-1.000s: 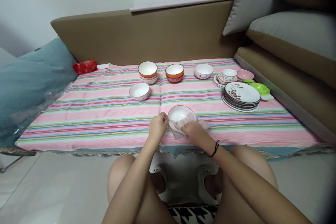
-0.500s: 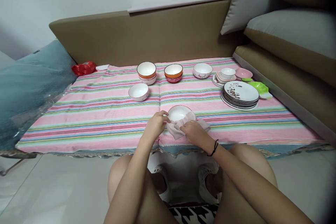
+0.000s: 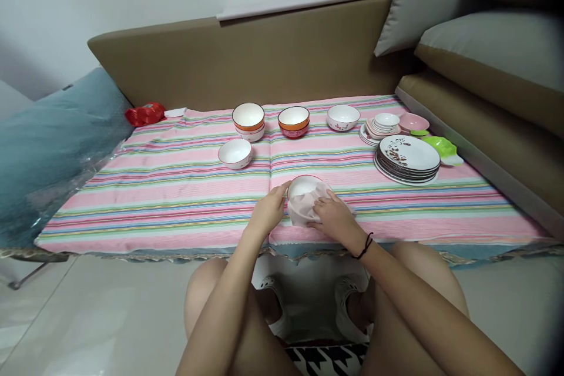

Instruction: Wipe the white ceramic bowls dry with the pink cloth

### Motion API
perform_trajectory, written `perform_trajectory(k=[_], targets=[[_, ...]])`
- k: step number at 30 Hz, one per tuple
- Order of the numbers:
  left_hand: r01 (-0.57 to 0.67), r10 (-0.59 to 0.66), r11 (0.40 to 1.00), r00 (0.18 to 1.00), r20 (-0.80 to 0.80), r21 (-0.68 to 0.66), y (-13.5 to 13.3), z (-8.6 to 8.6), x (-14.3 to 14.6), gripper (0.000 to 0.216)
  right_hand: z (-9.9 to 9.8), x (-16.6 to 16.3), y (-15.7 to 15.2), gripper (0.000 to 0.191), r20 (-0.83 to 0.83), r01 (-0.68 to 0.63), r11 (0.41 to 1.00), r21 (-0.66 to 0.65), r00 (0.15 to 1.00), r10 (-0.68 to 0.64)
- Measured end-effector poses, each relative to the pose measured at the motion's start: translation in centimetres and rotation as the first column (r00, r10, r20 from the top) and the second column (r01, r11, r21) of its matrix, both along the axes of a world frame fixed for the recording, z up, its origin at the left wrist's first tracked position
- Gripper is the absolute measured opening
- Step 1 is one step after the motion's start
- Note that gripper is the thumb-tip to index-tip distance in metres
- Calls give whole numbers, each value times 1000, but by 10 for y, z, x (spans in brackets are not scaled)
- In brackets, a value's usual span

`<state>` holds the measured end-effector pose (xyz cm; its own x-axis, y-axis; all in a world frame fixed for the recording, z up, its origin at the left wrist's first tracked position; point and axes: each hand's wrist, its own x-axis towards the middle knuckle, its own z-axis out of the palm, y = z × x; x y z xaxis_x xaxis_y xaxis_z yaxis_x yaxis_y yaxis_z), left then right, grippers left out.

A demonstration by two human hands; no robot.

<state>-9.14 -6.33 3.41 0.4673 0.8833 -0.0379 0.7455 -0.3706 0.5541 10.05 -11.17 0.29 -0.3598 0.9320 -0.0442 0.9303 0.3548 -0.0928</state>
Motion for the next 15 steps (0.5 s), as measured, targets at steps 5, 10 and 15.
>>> perform_trajectory(k=[5, 10, 15], targets=[[-181, 202, 969, 972, 120, -170, -1, -1, 12, 47, 3, -5, -2, 19, 2, -104, 993, -53, 995, 104], [-265, 296, 934, 949, 105, -240, 3, -6, 18, 44, -3, -10, -6, 29, -39, -161, 985, -57, 987, 158], [-251, 272, 910, 962, 16, -330, 5, -10, 21, 52, -3, -9, -7, 27, -76, -197, 980, -28, 978, 195]])
